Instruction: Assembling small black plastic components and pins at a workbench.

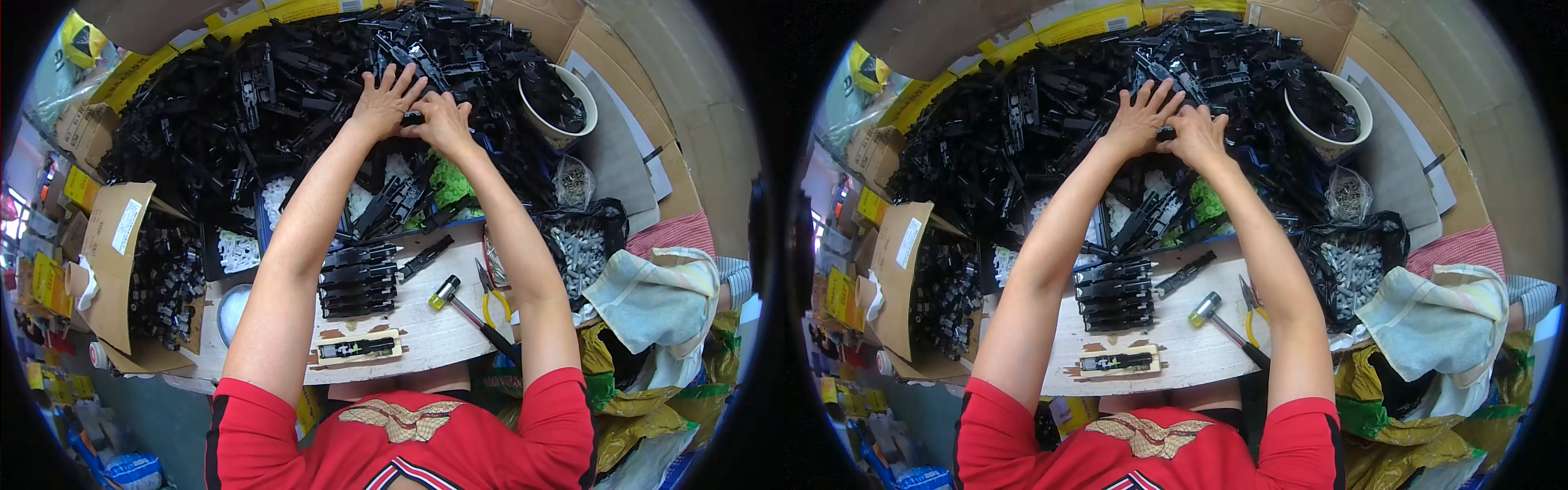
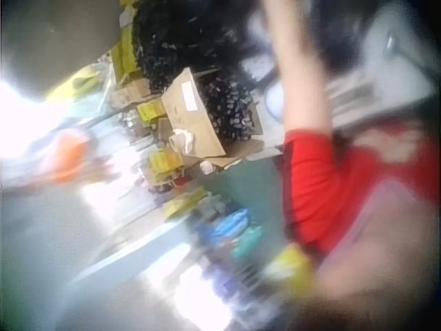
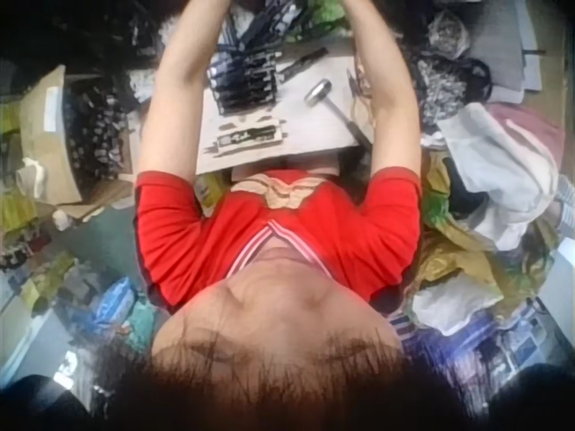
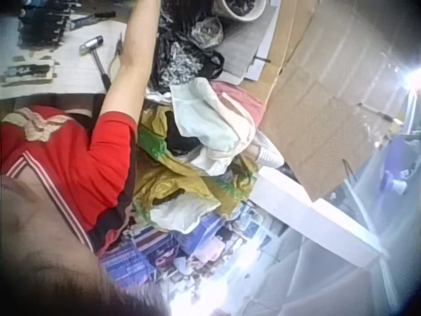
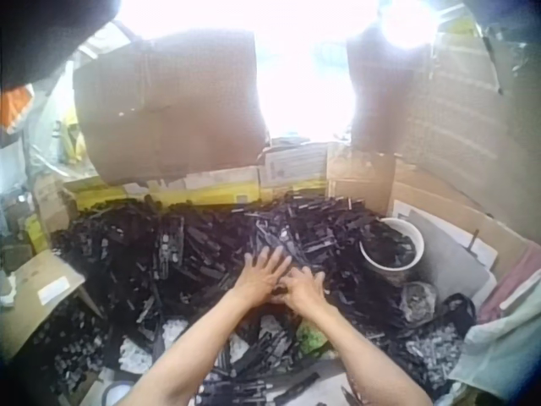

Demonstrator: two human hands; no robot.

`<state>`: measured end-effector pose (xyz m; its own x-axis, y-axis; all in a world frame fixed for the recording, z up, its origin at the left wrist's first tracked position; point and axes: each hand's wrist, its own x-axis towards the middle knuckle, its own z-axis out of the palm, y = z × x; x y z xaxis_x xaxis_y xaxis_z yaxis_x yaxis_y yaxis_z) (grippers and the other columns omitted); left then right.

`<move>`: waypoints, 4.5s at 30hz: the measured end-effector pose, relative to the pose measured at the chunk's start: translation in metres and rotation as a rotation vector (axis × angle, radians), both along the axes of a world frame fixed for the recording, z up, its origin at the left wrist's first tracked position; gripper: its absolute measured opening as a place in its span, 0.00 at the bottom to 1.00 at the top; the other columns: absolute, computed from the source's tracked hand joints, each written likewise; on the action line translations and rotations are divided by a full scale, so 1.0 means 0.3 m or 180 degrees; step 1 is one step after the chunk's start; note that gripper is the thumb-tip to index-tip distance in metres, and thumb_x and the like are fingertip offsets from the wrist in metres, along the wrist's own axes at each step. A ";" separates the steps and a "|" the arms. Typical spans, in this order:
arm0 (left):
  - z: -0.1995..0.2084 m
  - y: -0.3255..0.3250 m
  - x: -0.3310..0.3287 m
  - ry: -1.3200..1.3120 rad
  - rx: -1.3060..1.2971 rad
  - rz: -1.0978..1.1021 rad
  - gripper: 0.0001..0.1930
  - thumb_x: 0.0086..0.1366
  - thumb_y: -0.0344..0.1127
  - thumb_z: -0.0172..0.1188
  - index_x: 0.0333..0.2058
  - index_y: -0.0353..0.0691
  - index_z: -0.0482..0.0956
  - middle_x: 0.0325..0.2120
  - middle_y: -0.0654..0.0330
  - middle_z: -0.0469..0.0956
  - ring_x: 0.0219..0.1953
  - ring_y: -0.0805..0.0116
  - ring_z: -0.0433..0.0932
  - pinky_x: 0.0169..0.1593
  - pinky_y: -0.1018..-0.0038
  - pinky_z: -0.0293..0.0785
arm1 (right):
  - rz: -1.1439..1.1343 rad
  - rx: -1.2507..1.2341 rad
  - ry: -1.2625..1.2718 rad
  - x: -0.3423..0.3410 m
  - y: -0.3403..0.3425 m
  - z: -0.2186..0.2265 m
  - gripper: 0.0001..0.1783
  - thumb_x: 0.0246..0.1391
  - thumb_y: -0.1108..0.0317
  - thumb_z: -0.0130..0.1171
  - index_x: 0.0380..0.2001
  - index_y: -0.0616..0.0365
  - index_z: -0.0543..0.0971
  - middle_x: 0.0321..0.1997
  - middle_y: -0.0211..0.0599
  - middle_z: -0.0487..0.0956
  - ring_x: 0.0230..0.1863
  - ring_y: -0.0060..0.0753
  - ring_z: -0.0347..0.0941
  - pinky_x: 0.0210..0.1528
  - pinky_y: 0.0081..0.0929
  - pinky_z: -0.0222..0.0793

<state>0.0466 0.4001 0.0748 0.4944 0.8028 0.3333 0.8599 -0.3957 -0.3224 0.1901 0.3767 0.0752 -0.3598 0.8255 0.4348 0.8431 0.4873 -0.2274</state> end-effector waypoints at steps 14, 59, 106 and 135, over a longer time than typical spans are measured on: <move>0.021 -0.018 -0.007 -0.0001 -0.0176 0.0040 0.53 0.39 0.47 0.69 0.62 0.57 0.47 0.63 0.60 0.43 0.63 0.53 0.46 0.54 0.42 0.50 | 0.0597 0.0938 0.0487 0.000 0.030 0.024 0.05 0.38 0.72 0.59 0.24 0.54 0.76 0.26 0.31 0.76 0.29 0.40 0.72 0.32 0.35 0.60; -0.005 -0.078 -0.015 -0.0046 0.0260 -0.0295 0.41 0.47 0.57 0.61 0.60 0.59 0.55 0.60 0.58 0.51 0.60 0.52 0.52 0.52 0.45 0.52 | -0.0001 0.1043 0.0360 0.232 -0.052 -0.072 0.03 0.42 0.69 0.58 0.23 0.52 0.74 0.23 0.30 0.75 0.30 0.34 0.72 0.31 0.35 0.56; -0.187 -1.414 -0.361 -0.5641 -0.1021 0.1222 0.08 0.57 0.26 0.57 0.36 0.30 0.78 0.27 0.62 0.77 0.27 0.79 0.73 0.30 0.84 0.69 | 0.0648 0.0360 0.0157 0.187 -0.394 -0.235 0.13 0.39 0.70 0.61 0.33 0.52 0.78 0.34 0.34 0.74 0.40 0.38 0.68 0.40 0.36 0.62; -0.381 -1.514 -0.887 -0.3562 0.1405 0.2578 0.07 0.54 0.26 0.56 0.32 0.32 0.77 0.31 0.54 0.74 0.32 0.59 0.75 0.36 0.70 0.71 | 0.1926 0.0499 -0.0195 -0.696 -0.562 -0.153 0.08 0.37 0.74 0.51 0.25 0.54 0.76 0.28 0.37 0.75 0.37 0.41 0.68 0.38 0.37 0.58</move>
<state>-0.2195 -0.0542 -0.0396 -0.7167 0.4619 0.5225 0.6735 0.2638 0.6905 -0.0186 0.2083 0.0293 -0.7715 0.3959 0.4981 0.4168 0.9059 -0.0745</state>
